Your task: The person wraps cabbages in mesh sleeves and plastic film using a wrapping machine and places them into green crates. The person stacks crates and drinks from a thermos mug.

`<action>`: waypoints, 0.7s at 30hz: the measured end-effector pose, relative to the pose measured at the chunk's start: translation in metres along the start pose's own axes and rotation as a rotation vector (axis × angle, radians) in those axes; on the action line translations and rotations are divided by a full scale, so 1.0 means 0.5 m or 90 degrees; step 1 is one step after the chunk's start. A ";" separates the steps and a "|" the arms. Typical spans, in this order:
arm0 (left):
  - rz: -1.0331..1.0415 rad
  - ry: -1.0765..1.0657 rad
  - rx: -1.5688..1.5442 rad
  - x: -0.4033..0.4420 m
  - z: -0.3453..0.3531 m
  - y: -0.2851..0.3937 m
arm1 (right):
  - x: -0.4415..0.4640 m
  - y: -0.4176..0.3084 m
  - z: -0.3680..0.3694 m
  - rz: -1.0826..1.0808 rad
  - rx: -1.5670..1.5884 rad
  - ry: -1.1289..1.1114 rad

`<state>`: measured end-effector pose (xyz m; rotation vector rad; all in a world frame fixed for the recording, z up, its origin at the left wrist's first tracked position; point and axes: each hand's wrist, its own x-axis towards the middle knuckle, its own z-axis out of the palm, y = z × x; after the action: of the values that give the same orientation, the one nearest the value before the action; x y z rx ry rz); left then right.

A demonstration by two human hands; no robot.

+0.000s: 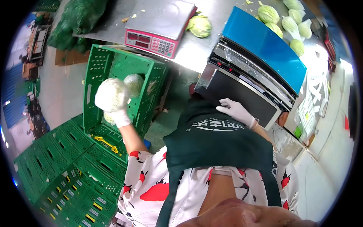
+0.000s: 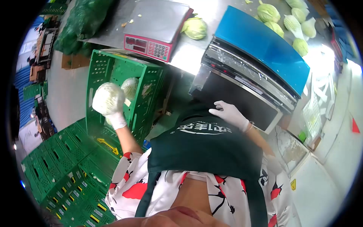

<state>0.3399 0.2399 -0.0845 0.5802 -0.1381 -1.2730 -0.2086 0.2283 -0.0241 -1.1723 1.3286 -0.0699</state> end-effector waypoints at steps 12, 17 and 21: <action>0.316 0.219 0.867 0.001 0.247 -0.024 | -0.193 -0.010 -0.155 -0.124 0.715 0.420; 0.028 -0.308 1.009 -0.056 0.493 -0.334 | -0.248 0.057 -0.127 -0.060 0.445 0.608; -0.388 -0.753 0.883 -0.123 0.525 -0.549 | -0.304 0.188 -0.069 -0.001 0.016 0.593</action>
<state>-0.0223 0.1621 0.0198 0.9653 -2.0706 -1.8690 -0.3364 0.3481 0.0255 -1.1535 2.1182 -0.6988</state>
